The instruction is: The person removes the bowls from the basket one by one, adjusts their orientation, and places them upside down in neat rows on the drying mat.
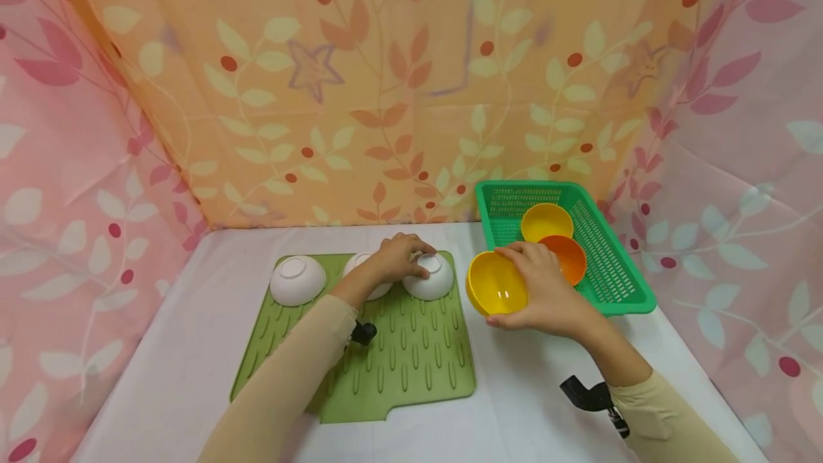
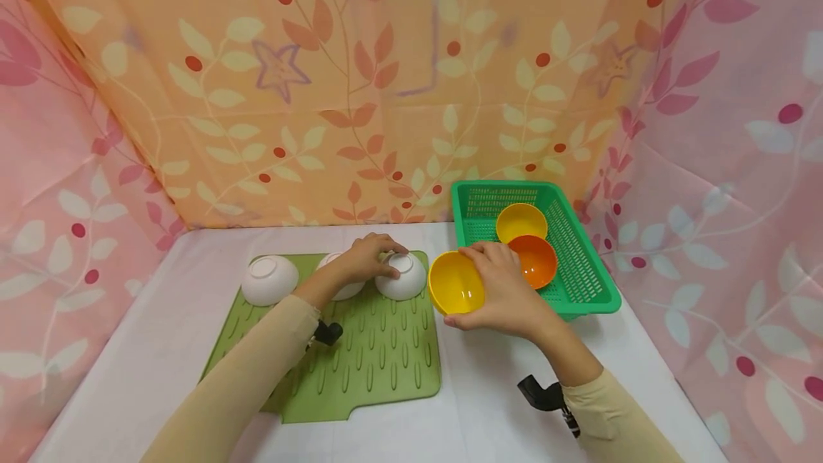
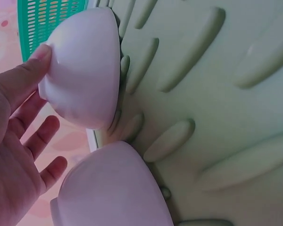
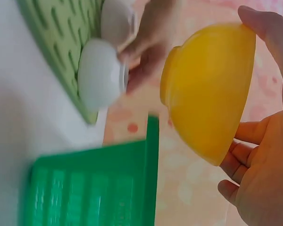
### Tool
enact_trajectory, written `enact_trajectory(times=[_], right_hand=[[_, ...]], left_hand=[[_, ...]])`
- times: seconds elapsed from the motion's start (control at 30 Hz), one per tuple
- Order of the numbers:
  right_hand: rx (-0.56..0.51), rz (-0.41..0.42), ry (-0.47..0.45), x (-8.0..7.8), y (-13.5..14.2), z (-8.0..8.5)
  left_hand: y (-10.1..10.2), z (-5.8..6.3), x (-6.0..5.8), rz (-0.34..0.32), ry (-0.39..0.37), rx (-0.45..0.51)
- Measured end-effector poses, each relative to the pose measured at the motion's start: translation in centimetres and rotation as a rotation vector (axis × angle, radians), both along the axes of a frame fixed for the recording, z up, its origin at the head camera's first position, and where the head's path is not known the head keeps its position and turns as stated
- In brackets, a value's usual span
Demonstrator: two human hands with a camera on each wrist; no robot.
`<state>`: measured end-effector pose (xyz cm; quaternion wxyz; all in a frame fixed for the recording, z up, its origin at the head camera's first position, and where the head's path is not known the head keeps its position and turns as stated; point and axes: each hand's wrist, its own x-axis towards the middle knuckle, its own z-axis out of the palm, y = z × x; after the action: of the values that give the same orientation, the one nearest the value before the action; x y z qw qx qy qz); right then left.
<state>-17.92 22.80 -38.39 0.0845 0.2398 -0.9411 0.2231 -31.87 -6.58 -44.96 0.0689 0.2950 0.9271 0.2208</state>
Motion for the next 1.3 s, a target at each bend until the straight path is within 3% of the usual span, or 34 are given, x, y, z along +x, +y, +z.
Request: enact_trajectory(times=[0.23, 0.5, 0.63, 0.8, 1.0, 1.13, 1.3], right_hand=[[-0.029, 0.070, 0.004, 1.1, -3.5, -1.2], [-0.040, 0.104, 0.028, 2.0, -5.9, -3.6], [-0.050, 0.111, 0.027, 2.3, -6.6, -4.3], [-0.053, 0.109, 0.030, 2.6, -7.2, -4.8], [-0.040, 0.111, 0.053, 2.9, -7.7, -5.2], [-0.017, 0.108, 0.061, 3.0, -8.0, -5.2], [-0.002, 0.110, 0.090, 3.2, -8.1, -5.2]], left_hand=[[0.2, 0.1, 0.5, 0.062, 0.005, 0.005], [1.2, 0.0, 1.7, 0.066, 0.165, -0.112], [-0.1, 1.0, 3.0, 0.099, 0.128, -0.011], [-2.9, 2.7, 5.3, 0.118, 0.062, 0.159], [-6.1, 3.3, 9.3, 0.100, -0.026, 0.312], [-7.7, 3.1, 12.2, 0.096, -0.037, 0.353], [-8.3, 2.1, 15.3, 0.149, -0.101, 0.377]])
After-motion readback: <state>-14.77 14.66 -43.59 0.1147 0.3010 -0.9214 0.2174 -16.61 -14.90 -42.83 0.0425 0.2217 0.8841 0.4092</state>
